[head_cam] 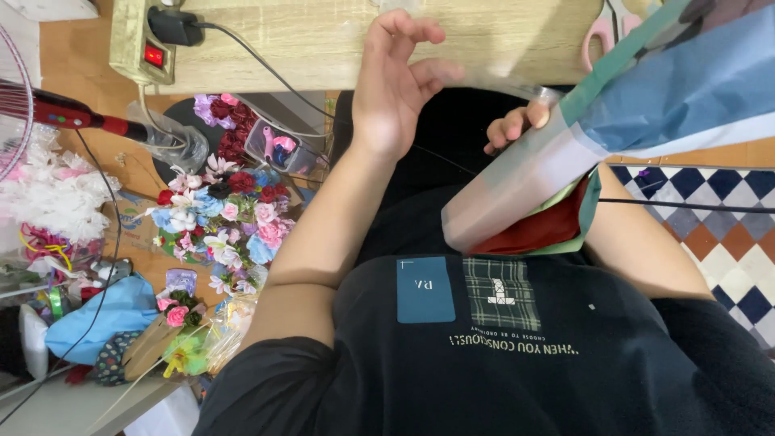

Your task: The person is wrapping a gift using multiple layers of colored paper. They use scissors to trim the paper and a stapler to secure the layers. The person folds and staples green, red, and light green paper around the item.

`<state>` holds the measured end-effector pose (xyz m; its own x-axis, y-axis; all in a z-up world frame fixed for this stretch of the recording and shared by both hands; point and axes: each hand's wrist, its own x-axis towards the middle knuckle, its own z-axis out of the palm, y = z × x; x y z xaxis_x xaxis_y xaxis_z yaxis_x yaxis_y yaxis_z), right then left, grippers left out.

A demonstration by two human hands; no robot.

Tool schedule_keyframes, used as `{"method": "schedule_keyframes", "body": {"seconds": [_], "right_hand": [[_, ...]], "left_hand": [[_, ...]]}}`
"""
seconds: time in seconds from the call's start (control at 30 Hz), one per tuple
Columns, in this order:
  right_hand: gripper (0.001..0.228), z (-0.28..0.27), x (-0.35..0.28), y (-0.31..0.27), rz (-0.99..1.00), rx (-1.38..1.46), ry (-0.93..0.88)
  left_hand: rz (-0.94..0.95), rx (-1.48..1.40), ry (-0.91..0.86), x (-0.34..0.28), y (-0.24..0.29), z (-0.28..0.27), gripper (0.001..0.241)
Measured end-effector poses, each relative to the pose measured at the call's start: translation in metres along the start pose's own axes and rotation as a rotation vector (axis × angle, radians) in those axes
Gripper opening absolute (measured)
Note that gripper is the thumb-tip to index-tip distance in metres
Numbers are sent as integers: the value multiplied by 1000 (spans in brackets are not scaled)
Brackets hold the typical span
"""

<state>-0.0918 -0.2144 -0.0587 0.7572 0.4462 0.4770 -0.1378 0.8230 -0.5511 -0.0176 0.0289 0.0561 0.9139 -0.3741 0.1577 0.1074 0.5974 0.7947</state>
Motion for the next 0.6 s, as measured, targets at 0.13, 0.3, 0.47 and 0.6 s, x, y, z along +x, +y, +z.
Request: {"method": "schedule_keyframes", "body": {"seconds": [0.13, 0.3, 0.47, 0.6], "right_hand": [[39, -47, 0, 13, 41, 150, -215], [35, -52, 0, 16, -41, 167, -131], [34, -41, 11, 10, -62, 38, -13], [33, -29, 19, -1, -84, -71, 86]], "left_hand": [[70, 300, -88, -1, -2, 2, 21], [141, 952, -293, -29, 23, 30, 55], [58, 993, -348, -29, 17, 42, 58], [-61, 145, -332, -22, -26, 27, 20]]}}
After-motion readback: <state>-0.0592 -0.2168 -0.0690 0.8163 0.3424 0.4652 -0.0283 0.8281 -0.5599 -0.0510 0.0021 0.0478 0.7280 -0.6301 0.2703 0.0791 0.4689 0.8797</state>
